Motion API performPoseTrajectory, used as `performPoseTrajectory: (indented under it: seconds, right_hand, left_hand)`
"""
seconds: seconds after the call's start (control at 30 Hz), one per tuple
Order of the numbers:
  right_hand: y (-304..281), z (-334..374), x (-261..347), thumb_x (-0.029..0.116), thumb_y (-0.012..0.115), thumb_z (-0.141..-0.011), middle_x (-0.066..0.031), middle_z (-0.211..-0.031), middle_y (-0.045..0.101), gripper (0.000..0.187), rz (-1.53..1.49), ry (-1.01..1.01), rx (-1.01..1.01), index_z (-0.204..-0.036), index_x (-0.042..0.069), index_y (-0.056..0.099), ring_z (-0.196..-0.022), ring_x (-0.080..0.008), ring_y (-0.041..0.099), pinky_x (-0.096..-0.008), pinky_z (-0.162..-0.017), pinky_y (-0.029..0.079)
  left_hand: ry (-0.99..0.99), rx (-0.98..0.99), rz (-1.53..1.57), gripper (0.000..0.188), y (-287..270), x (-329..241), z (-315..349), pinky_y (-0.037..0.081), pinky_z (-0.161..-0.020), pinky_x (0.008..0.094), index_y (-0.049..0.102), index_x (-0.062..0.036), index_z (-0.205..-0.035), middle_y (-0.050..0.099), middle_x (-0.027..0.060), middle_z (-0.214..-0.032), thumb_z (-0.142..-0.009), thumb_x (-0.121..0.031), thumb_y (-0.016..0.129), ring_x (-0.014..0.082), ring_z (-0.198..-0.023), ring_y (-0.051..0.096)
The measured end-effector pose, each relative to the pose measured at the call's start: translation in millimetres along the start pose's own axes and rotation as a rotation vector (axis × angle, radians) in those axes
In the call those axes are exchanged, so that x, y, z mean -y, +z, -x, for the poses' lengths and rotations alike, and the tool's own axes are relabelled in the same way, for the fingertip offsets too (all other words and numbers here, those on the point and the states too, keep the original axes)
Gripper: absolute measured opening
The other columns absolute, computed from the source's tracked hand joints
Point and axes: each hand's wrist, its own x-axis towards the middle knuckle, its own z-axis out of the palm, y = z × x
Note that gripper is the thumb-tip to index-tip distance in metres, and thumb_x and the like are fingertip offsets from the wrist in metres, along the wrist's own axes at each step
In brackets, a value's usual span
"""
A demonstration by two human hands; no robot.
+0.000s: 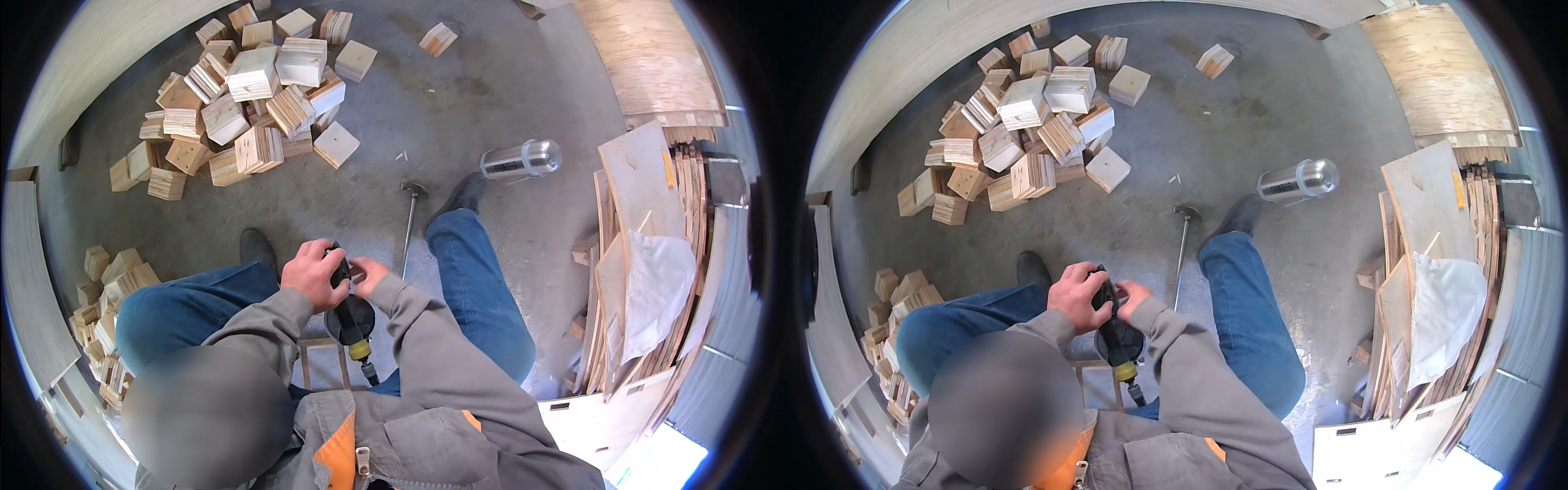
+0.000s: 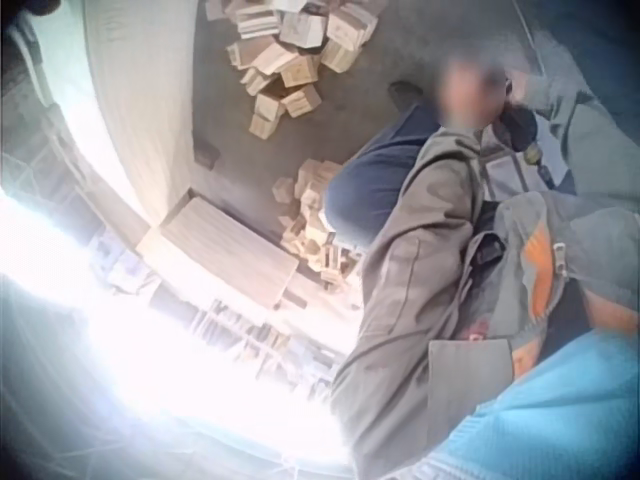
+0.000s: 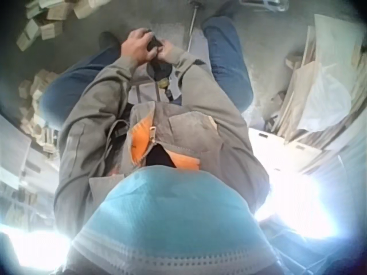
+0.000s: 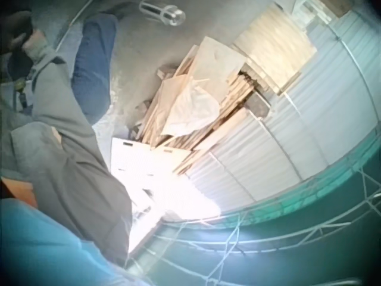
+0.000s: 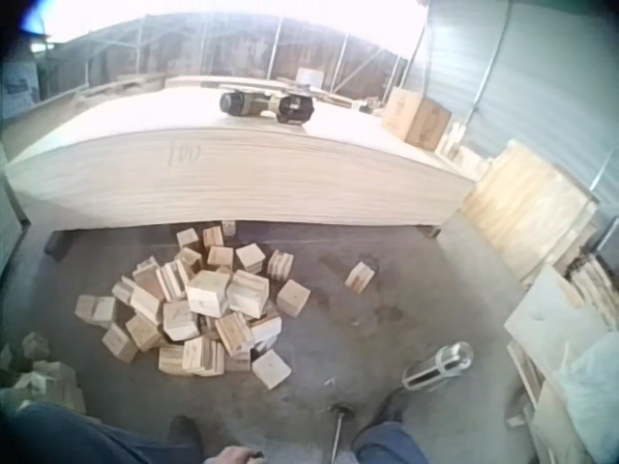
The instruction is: The person sits on the floor and repeatedly picks up small wooden blocks, places them on a small wooden stand, and uses a nail gun to drive nails into them. The person occasionally uses a hammer to tap the blocks. Finished blocks are placed in a pile.
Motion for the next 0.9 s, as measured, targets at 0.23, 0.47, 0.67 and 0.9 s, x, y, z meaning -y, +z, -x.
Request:
performPoseTrajectory:
  seconds: [0.23, 0.47, 0.67, 0.9]
  right_hand:
    - [30, 23, 34, 0.019, 0.080, -0.066, -0.0171, -0.110, 0.072, 0.055, 0.087, -0.069, -0.149, -0.117, 0.007, 0.064, -0.107, -0.0341, 0.069, -0.0412, -0.093, 0.054]
    - [39, 29, 22, 0.024, 0.090, -0.059, -0.0104, -0.108, 0.072, 0.065, 0.015, 0.205, -0.049, -0.116, 0.006, 0.063, -0.105, -0.0252, 0.069, -0.0367, -0.091, 0.055]
    - [68, -5, -46, 0.036, 0.065, -0.089, -0.0080, -0.114, 0.068, 0.048, -0.088, 0.189, -0.185, -0.127, 0.009, 0.055, -0.105, -0.0261, 0.067, -0.0368, -0.093, 0.053]
    - [46, 19, 29, 0.035, 0.053, -0.099, 0.0022, -0.073, 0.068, 0.024, -0.145, 0.435, 0.047, -0.113, 0.017, 0.059, -0.065, -0.0148, 0.067, -0.0340, -0.066, 0.052]
  left_hand:
    - [0.013, 0.046, -0.013, 0.048, 0, -10, -10, 0.056, -0.088, 0.0429, 0.069, -0.0117, -0.112, 0.062, 0.0117, -0.121, -0.068, -0.030, 0.079, 0.0323, -0.112, 0.061]
    - [0.003, 0.138, -0.068, 0.048, 2, -16, -16, 0.056, -0.089, 0.0428, 0.069, -0.0125, -0.114, 0.062, 0.0107, -0.120, -0.071, -0.033, 0.078, 0.0310, -0.115, 0.059]
    - [0.050, 0.199, -0.060, 0.050, 15, -38, -35, 0.055, -0.090, 0.0425, 0.068, -0.0126, -0.115, 0.061, 0.0105, -0.119, -0.071, -0.033, 0.079, 0.0312, -0.115, 0.059]
    - [0.031, 0.286, -0.153, 0.051, 18, -39, -39, 0.054, -0.092, 0.0425, 0.067, -0.0128, -0.118, 0.061, 0.0109, -0.121, -0.074, -0.036, 0.078, 0.0315, -0.115, 0.059]
